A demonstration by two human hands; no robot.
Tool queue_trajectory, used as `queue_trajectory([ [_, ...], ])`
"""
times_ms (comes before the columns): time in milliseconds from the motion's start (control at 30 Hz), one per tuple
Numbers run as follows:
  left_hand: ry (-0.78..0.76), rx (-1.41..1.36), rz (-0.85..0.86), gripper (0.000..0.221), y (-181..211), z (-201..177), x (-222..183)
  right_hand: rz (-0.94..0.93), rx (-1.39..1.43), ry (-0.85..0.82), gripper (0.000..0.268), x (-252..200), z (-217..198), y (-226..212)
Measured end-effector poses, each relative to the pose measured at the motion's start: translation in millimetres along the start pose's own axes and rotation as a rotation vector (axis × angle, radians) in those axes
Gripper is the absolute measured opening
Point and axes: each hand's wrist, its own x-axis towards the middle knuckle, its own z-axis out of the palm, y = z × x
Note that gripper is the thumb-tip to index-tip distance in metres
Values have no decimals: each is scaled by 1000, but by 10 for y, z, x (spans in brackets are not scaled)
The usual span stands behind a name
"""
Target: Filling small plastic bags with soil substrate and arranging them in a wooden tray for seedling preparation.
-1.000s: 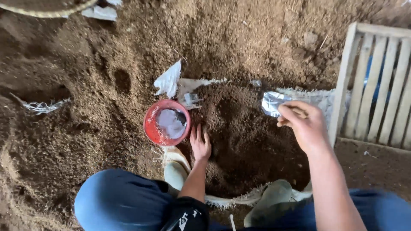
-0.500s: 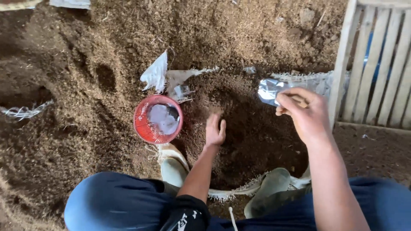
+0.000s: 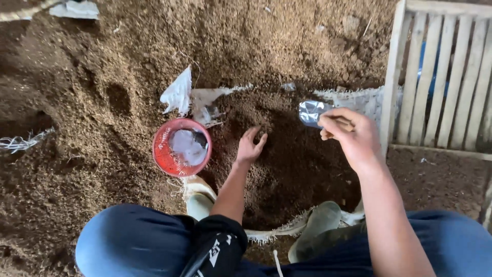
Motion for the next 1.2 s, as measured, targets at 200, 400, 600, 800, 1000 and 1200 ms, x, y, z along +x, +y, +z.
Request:
queue_trajectory([
  [200, -408, -188, -289, 51, 621, -276, 64, -4, -32, -98, 28, 2, 90, -75],
  [400, -387, 296, -94, 27, 1499, -812, 548, 13, -164, -115, 28, 47, 106, 208],
  [600, -207, 374, 241, 15, 2767, -1738, 330, 5, -254, -195, 40, -91, 242, 234],
  [800, -151, 92, 181, 11, 2573, -1474, -28, -23, -256, -178, 29, -197, 422, 156],
  [1000, -113, -45, 172, 20, 2649, -1389, -54, -97, -307, -203, 27, -140, 478, 196],
  [1200, -76, -106, 92, 24, 2669, -1419, -32, -72, -252, -207, 21, -188, 573, 82],
])
